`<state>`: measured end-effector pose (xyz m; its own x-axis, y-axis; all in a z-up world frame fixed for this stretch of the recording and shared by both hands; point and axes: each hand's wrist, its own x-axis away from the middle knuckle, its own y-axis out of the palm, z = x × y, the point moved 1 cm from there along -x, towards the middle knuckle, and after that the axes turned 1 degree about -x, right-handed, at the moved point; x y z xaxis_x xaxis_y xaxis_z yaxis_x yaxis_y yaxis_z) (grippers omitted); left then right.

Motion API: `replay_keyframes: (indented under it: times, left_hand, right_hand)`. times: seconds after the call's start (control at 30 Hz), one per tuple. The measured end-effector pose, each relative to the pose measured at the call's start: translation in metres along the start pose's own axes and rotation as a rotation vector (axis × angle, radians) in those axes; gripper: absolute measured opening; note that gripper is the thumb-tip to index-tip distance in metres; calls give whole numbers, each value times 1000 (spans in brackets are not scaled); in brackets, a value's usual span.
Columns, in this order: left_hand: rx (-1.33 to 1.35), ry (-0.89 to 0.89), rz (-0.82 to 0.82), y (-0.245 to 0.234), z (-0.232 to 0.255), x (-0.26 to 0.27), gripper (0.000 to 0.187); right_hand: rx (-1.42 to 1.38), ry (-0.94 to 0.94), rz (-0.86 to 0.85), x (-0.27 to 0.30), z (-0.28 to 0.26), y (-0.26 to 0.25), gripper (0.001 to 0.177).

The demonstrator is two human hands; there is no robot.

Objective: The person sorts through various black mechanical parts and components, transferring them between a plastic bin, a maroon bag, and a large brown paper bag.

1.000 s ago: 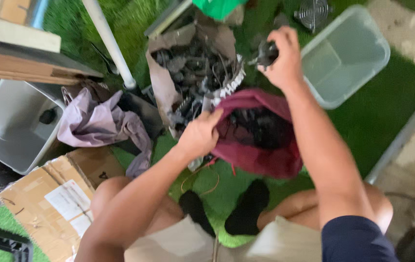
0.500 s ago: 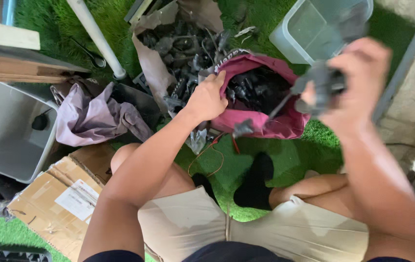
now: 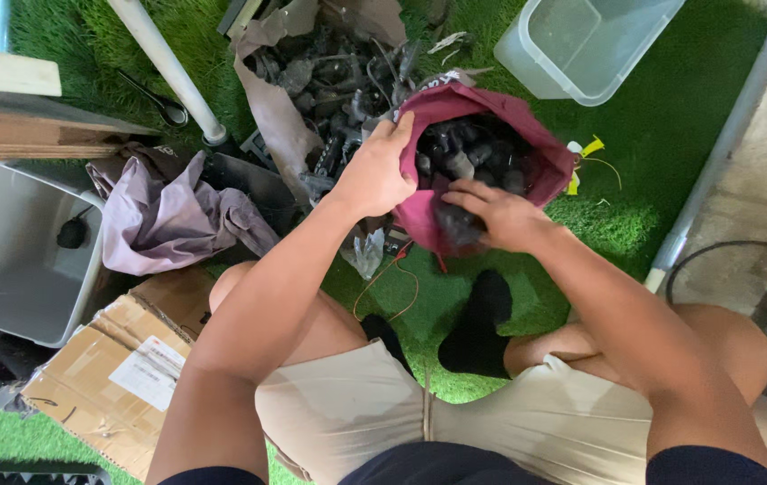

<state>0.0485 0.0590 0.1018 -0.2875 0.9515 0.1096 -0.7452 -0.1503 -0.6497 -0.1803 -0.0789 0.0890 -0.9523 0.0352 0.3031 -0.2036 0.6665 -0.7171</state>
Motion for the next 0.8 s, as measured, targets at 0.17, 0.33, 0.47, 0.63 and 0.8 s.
replay_keyframes:
  times: [0.17, 0.33, 0.47, 0.63, 0.8]
  left_hand:
    - [-68, -97, -256, -9, 5, 3, 86]
    - [-162, -56, -88, -22, 7, 12, 78]
    - [-284, 412, 107, -2, 20, 21, 30]
    - [-634, 349, -147, 52, 16, 44, 42]
    - [-599, 204, -485, 33, 6, 25, 11]
  right_hand:
    - [-298, 151, 44, -8, 8, -10, 96]
    - [-366, 405, 320, -1, 9, -15, 82]
    - [-140, 399, 262, 17, 40, -25, 74]
    - [232, 480, -265, 32, 36, -15, 99]
    - [403, 513, -440, 32, 28, -41, 38]
